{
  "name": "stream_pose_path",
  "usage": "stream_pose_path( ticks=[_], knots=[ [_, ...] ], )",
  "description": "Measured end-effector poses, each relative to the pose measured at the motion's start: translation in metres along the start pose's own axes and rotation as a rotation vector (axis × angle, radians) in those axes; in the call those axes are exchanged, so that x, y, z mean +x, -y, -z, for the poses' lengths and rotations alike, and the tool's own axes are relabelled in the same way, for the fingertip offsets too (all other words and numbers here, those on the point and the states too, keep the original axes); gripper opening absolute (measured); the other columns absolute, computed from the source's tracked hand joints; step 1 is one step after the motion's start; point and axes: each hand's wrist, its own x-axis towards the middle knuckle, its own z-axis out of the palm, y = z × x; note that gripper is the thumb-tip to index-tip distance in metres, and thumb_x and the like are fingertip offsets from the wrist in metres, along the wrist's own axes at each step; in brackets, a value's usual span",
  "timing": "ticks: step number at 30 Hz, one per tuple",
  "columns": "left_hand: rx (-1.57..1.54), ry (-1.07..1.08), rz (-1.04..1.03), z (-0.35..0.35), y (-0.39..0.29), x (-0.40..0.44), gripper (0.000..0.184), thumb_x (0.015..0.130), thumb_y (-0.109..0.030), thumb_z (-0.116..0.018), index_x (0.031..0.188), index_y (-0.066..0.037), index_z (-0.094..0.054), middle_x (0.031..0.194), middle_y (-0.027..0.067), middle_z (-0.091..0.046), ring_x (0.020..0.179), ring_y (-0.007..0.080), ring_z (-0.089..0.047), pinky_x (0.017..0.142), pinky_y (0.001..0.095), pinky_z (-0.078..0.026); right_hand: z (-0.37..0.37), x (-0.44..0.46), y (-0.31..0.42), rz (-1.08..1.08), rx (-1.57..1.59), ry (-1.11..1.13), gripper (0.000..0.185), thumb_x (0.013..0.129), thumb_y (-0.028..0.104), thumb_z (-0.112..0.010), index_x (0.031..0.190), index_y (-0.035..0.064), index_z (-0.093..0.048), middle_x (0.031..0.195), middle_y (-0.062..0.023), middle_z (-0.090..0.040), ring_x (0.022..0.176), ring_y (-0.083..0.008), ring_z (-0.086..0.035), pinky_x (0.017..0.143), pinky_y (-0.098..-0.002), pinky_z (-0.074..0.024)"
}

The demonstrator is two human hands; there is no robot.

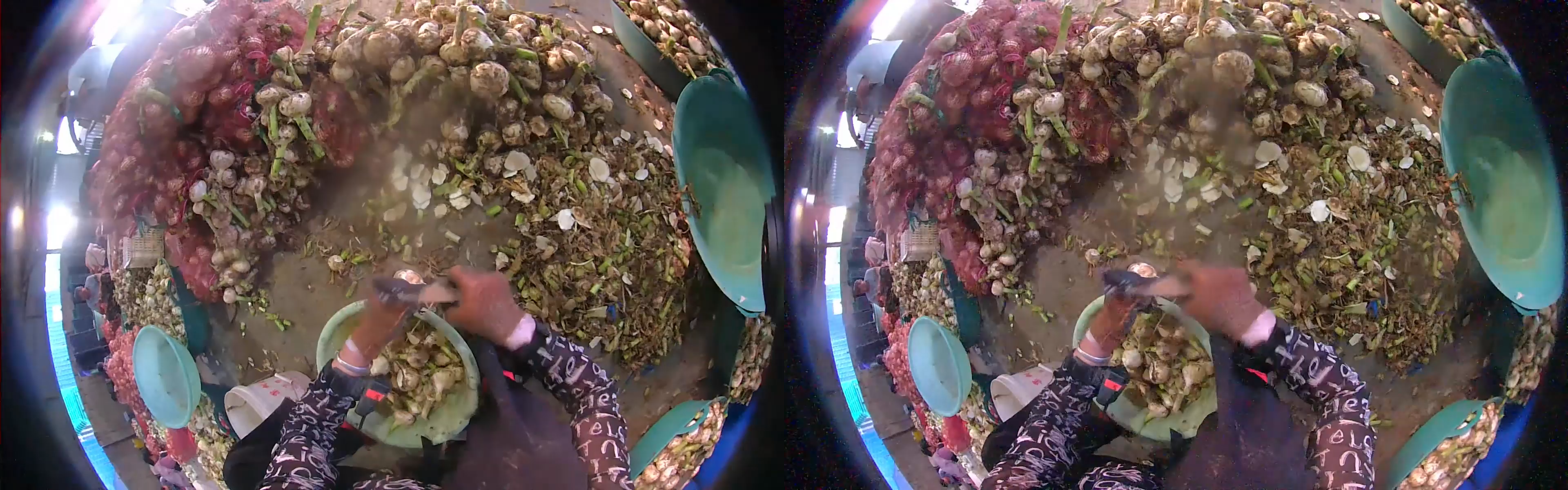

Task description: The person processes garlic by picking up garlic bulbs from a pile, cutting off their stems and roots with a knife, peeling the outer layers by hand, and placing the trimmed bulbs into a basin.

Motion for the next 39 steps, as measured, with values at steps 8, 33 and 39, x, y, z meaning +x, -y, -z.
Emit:
stream_pose_path(
  ticks=[8, 33, 39],
  knots=[
    [0.540, -0.169, -0.153, -0.027, -0.022, -0.006, 0.032, 0.072, -0.005, -0.064, 0.101, -0.002, -0.050, 0.087, 0.0046, -0.055, 0.078, 0.0114, -0.055, 0.068, 0.0248, -0.047, -0.003, -0.029, -0.092, -0.552, 0.041, -0.049, 0.034, 0.071, 0.032, -0.060, 0.090, 0.0039, -0.061, 0.080, -0.0220, -0.061, 0.078, -0.0378, -0.059, 0.071, -0.0429, -0.0476],
    [0.973, -0.498, 0.288, 0.147, 0.006, 0.042, 0.073, 0.073, -0.040, -0.065, 0.130, -0.006, -0.032, 0.115, 0.0205, -0.050, 0.103, 0.0352, -0.051, 0.089, 0.0418, -0.040, -0.012, -0.031, -0.044, -0.572, 0.062, 0.196, 0.041, 0.069, 0.035, -0.063, 0.084, -0.0034, -0.060, 0.076, -0.0242, -0.060, 0.075, -0.0390, -0.060, 0.067, -0.0428, -0.0488],
    [1.454, -0.501, 0.514, 0.256, 0.028, 0.143, 0.062, 0.078, -0.031, -0.059, 0.130, -0.010, -0.032, 0.104, 0.0200, -0.057, 0.095, 0.0350, -0.057, 0.079, 0.0440, -0.046, -0.041, -0.037, -0.069, -0.631, 0.036, 0.240, 0.039, 0.069, 0.033, -0.061, 0.086, -0.0021, -0.060, 0.078, -0.0251, -0.060, 0.074, -0.0396, -0.059, 0.067, -0.0436, -0.0486]
  ],
)
